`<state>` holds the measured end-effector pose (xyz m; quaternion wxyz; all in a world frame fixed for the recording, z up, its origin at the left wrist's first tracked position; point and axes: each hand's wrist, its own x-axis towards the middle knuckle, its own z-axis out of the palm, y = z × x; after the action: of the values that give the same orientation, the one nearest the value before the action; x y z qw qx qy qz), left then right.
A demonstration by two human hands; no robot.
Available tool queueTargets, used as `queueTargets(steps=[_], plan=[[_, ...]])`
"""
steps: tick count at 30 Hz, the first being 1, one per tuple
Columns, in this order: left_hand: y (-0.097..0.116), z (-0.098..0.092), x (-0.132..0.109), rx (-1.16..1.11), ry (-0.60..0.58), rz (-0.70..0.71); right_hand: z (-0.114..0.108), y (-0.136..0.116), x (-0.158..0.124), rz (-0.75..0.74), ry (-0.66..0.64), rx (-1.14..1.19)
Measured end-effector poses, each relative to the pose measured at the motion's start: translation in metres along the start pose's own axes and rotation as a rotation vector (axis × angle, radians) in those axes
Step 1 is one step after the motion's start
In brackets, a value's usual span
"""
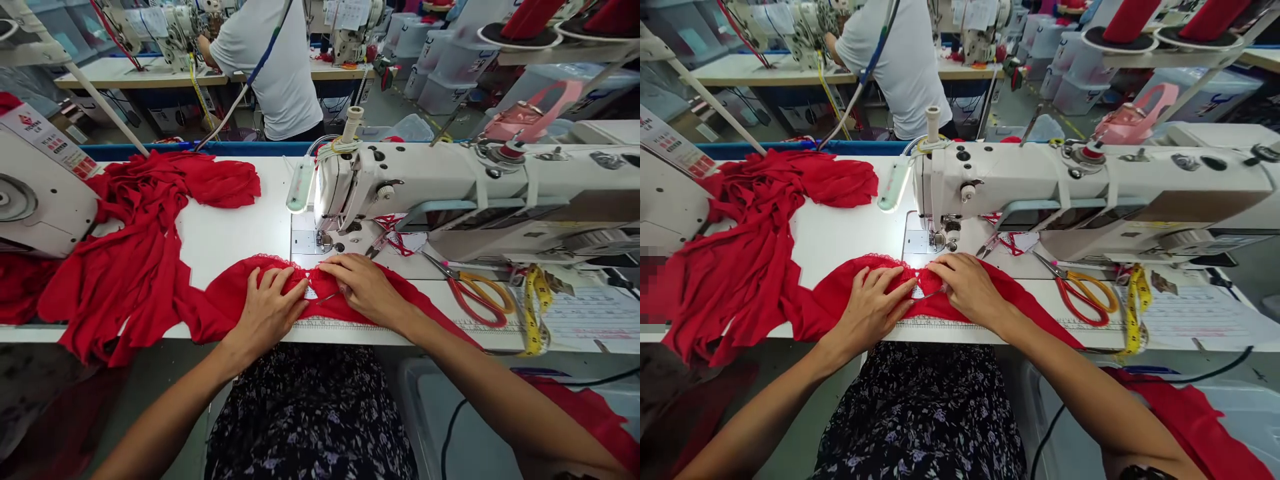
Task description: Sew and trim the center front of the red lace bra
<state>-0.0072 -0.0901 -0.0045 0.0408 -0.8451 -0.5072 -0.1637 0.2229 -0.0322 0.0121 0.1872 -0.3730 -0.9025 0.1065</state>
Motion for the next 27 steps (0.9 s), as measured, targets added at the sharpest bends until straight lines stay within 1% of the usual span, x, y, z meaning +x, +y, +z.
queueTargets(steps=[2, 4, 6, 10, 14, 16, 20, 23, 27], plan=[[0.003, 0.000, 0.001, -0.075, 0.059, 0.044, -0.001, -0.002, 0.003, 0.032, 0.011, -0.036], [0.007, 0.001, 0.001, -0.157, 0.111, 0.104, 0.000, -0.004, 0.008, 0.079, -0.014, -0.071], [0.012, 0.003, 0.001, -0.202, 0.131, 0.138, 0.003, -0.006, 0.015, 0.124, -0.049, -0.083], [0.021, 0.007, -0.005, -0.211, 0.119, 0.147, 0.008, -0.009, 0.028, 0.160, -0.121, -0.046], [0.025, 0.013, -0.010, -0.191, 0.082, 0.137, 0.011, -0.010, 0.034, 0.145, -0.163, -0.040], [0.026, 0.016, -0.012, -0.166, 0.064, 0.127, 0.012, -0.011, 0.036, 0.126, -0.202, -0.082], [0.026, 0.019, -0.014, -0.109, 0.049, 0.140, 0.017, -0.015, 0.041, 0.126, -0.278, -0.246], [0.026, 0.019, -0.015, -0.093, 0.058, 0.136, 0.020, -0.016, 0.043, 0.143, -0.276, -0.288], [0.027, 0.015, -0.014, -0.065, 0.062, 0.133, 0.019, -0.009, 0.041, 0.131, -0.251, -0.238]])
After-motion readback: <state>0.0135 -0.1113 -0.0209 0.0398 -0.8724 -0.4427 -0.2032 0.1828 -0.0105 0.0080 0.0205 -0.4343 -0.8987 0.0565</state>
